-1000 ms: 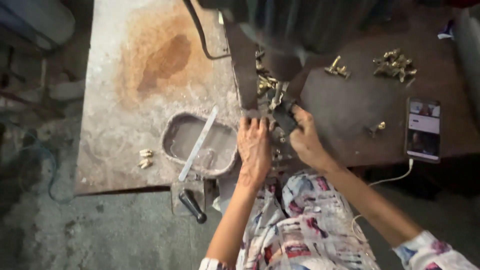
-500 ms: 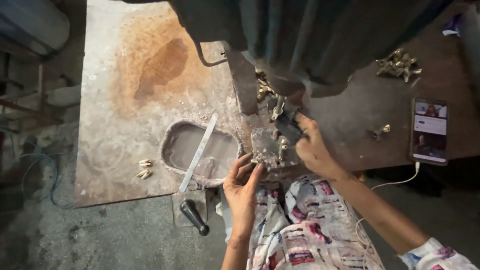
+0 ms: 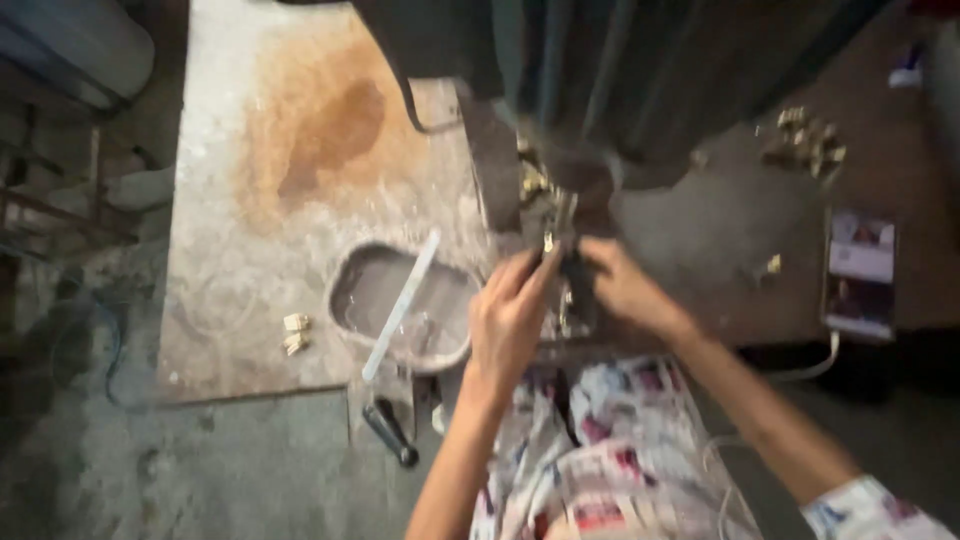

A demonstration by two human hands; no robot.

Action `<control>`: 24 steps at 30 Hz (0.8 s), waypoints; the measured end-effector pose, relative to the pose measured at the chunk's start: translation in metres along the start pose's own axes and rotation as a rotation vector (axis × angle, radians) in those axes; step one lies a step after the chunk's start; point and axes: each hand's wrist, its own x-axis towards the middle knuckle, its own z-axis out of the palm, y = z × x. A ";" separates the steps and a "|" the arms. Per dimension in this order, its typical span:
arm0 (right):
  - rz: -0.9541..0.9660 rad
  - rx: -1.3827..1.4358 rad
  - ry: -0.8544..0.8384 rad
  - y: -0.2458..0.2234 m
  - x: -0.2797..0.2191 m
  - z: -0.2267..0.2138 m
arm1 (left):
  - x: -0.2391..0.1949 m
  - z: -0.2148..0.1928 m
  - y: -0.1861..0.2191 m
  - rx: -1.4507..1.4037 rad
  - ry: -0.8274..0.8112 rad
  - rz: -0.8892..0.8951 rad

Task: The person sits at a bench drill press and finishes small brass fittings one at a time, holding each part against the spinning tool with a dark abrasive pad, then sets the finished fittings on the workbench. A smartphone plays video on the table beside the work area.

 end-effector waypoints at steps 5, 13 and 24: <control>-0.151 0.082 0.156 0.075 -0.032 -0.015 | -0.034 0.018 -0.035 0.209 -0.292 -0.404; 0.196 -0.723 -0.931 0.007 -0.048 -0.136 | -0.031 -0.012 -0.001 0.124 -0.192 -0.424; 0.364 -0.487 -0.002 -0.069 -0.027 -0.045 | -0.046 -0.012 0.008 0.186 -0.131 -0.453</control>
